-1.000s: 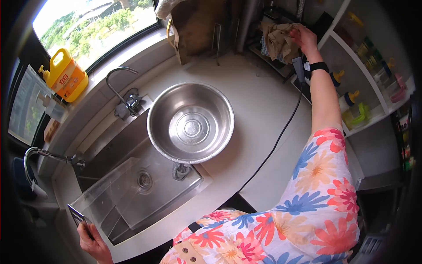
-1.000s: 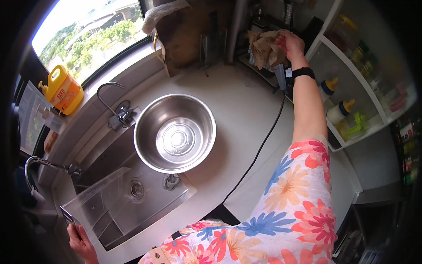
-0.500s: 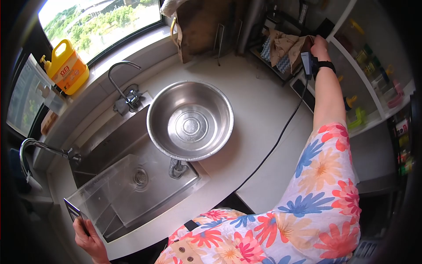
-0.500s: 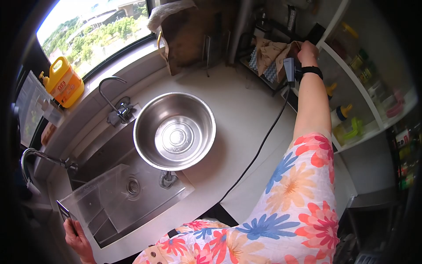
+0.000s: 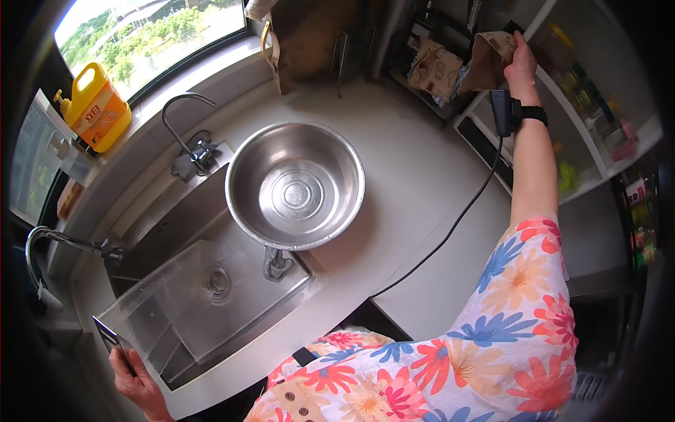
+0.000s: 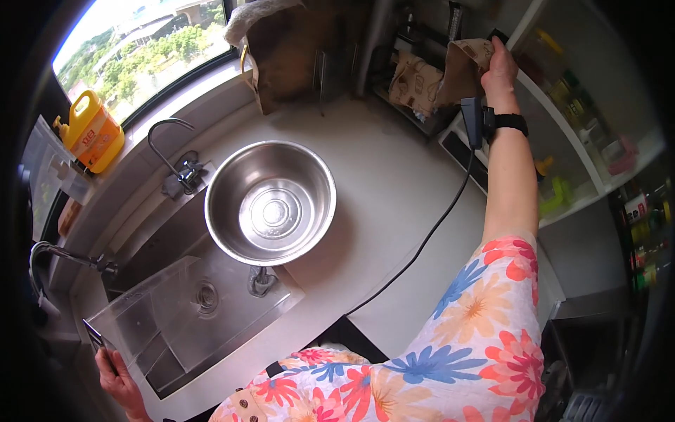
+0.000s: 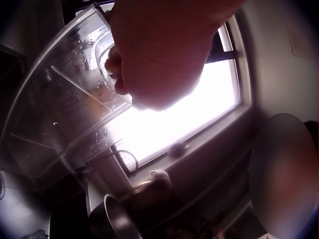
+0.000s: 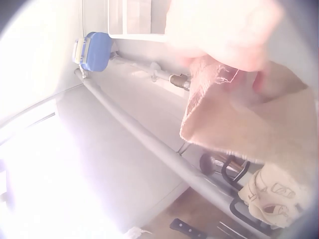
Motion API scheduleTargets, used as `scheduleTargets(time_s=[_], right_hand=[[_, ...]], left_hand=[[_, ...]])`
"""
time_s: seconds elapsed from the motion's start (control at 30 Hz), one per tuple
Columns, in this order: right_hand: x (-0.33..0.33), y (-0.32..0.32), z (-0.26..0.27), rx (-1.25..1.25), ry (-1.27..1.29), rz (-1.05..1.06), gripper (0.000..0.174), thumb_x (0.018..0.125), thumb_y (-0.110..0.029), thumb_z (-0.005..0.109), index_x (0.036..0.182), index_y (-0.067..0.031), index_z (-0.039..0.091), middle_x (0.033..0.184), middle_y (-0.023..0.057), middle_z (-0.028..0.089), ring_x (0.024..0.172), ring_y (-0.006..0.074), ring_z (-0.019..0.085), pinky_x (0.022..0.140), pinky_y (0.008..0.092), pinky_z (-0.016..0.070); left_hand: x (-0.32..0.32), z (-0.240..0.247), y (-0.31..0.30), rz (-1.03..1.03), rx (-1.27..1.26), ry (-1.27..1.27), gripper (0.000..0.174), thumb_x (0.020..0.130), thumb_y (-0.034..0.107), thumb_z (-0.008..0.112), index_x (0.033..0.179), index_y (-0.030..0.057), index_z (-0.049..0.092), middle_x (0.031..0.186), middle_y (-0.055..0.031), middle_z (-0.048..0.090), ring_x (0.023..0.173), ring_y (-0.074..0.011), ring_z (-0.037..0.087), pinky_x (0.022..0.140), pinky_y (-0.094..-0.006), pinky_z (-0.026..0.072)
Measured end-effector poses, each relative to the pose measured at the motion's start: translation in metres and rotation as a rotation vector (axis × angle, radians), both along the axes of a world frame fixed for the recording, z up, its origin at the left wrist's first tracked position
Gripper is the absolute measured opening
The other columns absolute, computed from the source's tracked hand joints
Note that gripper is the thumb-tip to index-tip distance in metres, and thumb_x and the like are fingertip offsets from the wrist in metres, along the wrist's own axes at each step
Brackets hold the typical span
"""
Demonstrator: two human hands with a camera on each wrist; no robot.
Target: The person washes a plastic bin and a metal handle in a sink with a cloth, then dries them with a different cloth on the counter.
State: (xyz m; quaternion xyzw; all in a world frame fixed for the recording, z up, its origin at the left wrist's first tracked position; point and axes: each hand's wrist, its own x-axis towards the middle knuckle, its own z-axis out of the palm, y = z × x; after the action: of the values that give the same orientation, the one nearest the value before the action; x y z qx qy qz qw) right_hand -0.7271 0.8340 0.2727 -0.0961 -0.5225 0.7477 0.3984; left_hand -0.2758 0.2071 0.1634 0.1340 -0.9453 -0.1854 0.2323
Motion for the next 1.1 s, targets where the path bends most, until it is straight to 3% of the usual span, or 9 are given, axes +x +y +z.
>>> scheduleTargets(time_s=[0.07,0.13,0.3,0.53,0.67,0.87,1.0,1.03,1.1], right_hand=[[0.027,-0.013,0.010,0.072,-0.054,0.069,0.027,0.081,-0.018,0.060,0.099,0.0013,0.057,0.092,0.0080,0.062,0.083,0.0207,0.061,0.072,0.0334,0.0497],[0.021,0.032,0.005,0.323,-0.118,0.328,0.027,0.086,-0.028,0.053,0.104,-0.0086,0.059,0.097,0.0007,0.063,0.091,0.0188,0.059,0.079,0.0432,0.0448],[0.133,0.071,-0.047,0.275,-0.223,0.294,0.027,0.086,-0.027,0.052,0.105,-0.0078,0.058,0.098,0.0012,0.063,0.091,0.0188,0.059,0.080,0.0425,0.0451],[0.265,0.070,-0.055,0.277,-0.229,0.338,0.028,0.087,-0.026,0.050,0.105,-0.0065,0.058,0.098,0.0020,0.063,0.091,0.0188,0.059,0.081,0.0412,0.0454],[0.374,0.031,-0.025,0.346,-0.235,0.334,0.028,0.087,-0.026,0.049,0.106,-0.0057,0.057,0.099,0.0025,0.063,0.091,0.0188,0.059,0.081,0.0404,0.0456],[0.451,-0.004,-0.016,0.360,-0.210,0.417,0.029,0.088,-0.025,0.048,0.106,-0.0046,0.057,0.099,0.0033,0.063,0.091,0.0188,0.059,0.082,0.0393,0.0459],[0.487,-0.047,0.016,0.401,-0.179,0.483,0.029,0.088,-0.025,0.047,0.106,-0.0038,0.056,0.100,0.0038,0.063,0.091,0.0188,0.059,0.083,0.0386,0.0461],[0.495,-0.054,0.012,0.243,-0.139,0.323,0.024,0.082,-0.018,0.057,0.098,-0.0003,0.058,0.091,0.0063,0.062,0.087,0.0182,0.060,0.077,0.0321,0.0494],[0.539,-0.033,-0.015,0.299,-0.253,0.166,0.016,0.084,-0.013,0.049,0.090,-0.0008,0.058,0.089,0.0057,0.062,0.087,0.0156,0.059,0.078,0.0299,0.0484]], left_hand=[[-0.001,-0.005,-0.005,-0.005,-0.012,0.011,0.017,0.091,0.013,0.048,0.098,-0.0019,0.049,0.070,-0.0070,0.049,0.059,-0.0142,0.044,0.055,-0.0235,0.0379],[0.005,-0.012,-0.015,-0.004,-0.069,0.022,0.020,0.090,0.014,0.051,0.102,-0.0025,0.051,0.075,-0.0089,0.055,0.064,-0.0144,0.051,0.060,-0.0235,0.0422],[0.013,-0.029,-0.033,-0.076,-0.206,0.045,0.022,0.090,0.014,0.052,0.104,-0.0021,0.053,0.082,-0.0132,0.060,0.069,-0.0214,0.060,0.062,-0.0289,0.0467],[0.032,-0.057,-0.062,-0.101,-0.265,0.137,0.023,0.089,0.016,0.054,0.103,-0.0019,0.053,0.087,-0.0151,0.062,0.075,-0.0254,0.063,0.061,-0.0320,0.0482],[0.055,-0.090,-0.100,-0.117,-0.240,0.188,0.026,0.088,0.019,0.054,0.104,-0.0014,0.055,0.090,-0.0146,0.063,0.078,-0.0254,0.064,0.064,-0.0318,0.0488],[0.070,-0.123,-0.128,-0.028,-0.052,0.201,0.030,0.089,0.022,0.054,0.106,-0.0028,0.055,0.092,-0.0106,0.063,0.080,-0.0128,0.059,0.070,-0.0238,0.0463],[0.073,-0.152,-0.170,-0.061,0.477,0.307,0.027,0.089,0.021,0.055,0.102,-0.0022,0.056,0.084,-0.0033,0.059,0.074,-0.0087,0.054,0.065,-0.0201,0.0440],[0.078,-0.155,-0.178,-0.086,0.653,0.328,0.025,0.089,0.020,0.055,0.101,-0.0017,0.055,0.082,-0.0012,0.056,0.071,-0.0069,0.052,0.063,-0.0184,0.0427],[0.094,-0.148,-0.177,-0.040,0.656,0.309,0.023,0.089,0.019,0.055,0.100,-0.0009,0.055,0.080,-0.0005,0.055,0.070,-0.0054,0.050,0.061,-0.0170,0.0408]])
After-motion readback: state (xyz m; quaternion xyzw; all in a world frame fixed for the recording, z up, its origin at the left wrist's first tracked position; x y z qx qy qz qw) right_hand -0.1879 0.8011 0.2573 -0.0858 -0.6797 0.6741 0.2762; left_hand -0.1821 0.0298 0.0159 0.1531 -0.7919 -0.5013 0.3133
